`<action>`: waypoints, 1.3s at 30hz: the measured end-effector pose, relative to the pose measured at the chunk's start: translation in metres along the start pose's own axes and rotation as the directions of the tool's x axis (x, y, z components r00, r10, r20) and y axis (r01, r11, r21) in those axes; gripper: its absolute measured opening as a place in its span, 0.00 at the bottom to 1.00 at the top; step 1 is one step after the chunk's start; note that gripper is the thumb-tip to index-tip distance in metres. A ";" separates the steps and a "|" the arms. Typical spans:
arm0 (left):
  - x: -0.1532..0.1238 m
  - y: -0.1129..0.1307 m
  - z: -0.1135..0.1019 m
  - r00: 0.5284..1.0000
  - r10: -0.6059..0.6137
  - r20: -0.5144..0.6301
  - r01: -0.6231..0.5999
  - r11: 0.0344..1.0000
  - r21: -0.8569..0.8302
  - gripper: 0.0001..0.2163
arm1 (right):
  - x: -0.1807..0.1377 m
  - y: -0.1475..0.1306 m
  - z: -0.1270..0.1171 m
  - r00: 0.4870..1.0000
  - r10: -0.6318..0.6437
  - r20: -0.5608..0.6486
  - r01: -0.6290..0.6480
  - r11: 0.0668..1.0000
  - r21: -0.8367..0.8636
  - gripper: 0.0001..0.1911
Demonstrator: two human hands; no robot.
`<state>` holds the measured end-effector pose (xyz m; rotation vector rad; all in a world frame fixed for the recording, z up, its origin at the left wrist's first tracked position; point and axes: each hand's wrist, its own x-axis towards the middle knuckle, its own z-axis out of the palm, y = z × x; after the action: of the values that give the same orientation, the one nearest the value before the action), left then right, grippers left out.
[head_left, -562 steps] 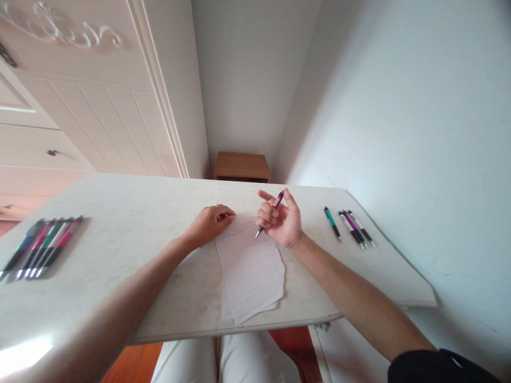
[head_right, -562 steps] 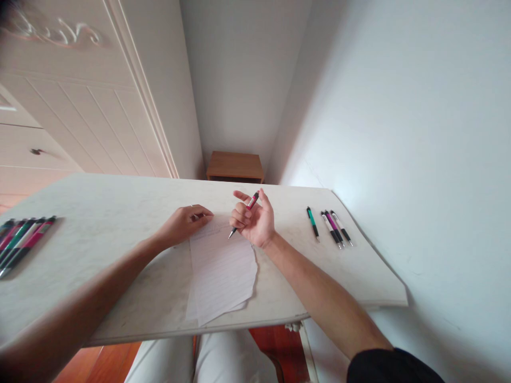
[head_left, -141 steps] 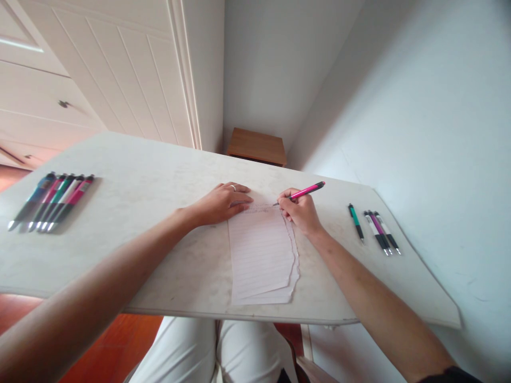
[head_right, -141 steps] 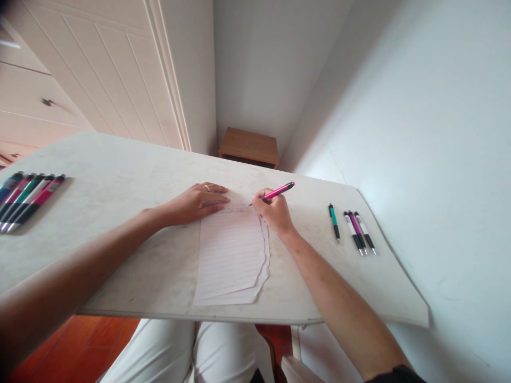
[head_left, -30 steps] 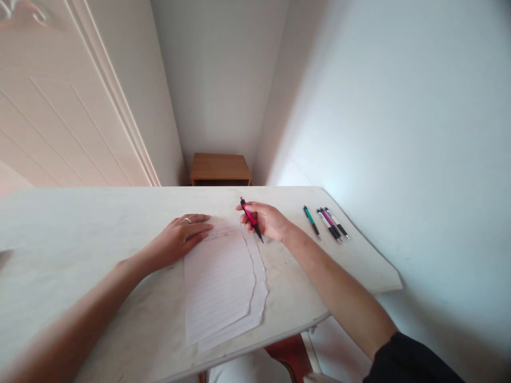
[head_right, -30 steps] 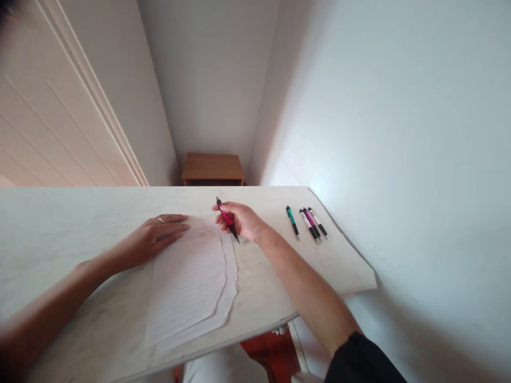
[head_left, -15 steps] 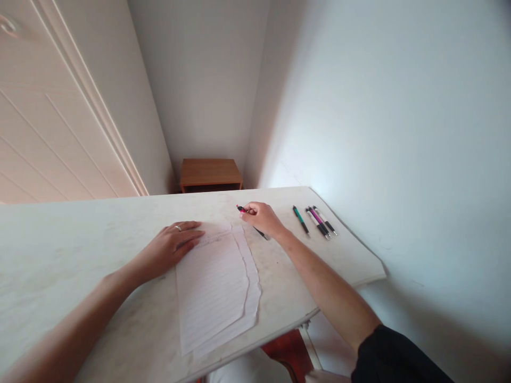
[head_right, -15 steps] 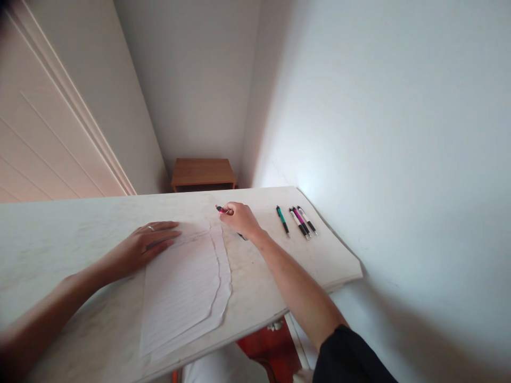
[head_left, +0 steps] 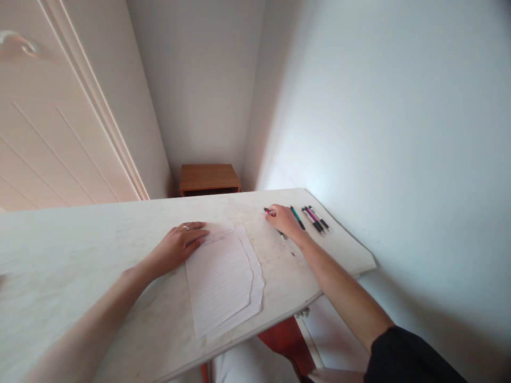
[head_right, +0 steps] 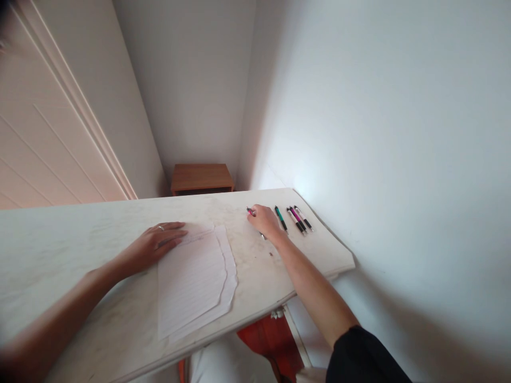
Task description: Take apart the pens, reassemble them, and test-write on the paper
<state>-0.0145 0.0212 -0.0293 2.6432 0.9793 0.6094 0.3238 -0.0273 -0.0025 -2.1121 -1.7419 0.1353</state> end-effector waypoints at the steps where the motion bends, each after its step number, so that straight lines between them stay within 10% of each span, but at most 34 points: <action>1: 0.000 0.000 0.000 1.000 0.001 0.003 -0.001 1.000 0.002 0.23 | -0.003 0.005 -0.003 1.000 0.001 -0.002 -0.001 0.999 -0.041 0.08; 13: 0.002 -0.003 0.002 1.000 0.008 0.009 -0.008 1.000 -0.009 0.24 | -0.021 0.052 -0.024 0.989 0.069 -0.130 -0.118 0.898 -0.424 0.15; 39: 0.003 -0.002 0.001 0.999 0.019 0.037 -0.019 1.000 0.011 0.23 | -0.036 0.078 -0.039 0.989 0.023 -0.149 -0.097 0.855 -0.509 0.14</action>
<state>-0.0133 0.0243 -0.0304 2.6664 0.9512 0.5588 0.4007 -0.0829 -0.0009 -2.4694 -1.7686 -0.5118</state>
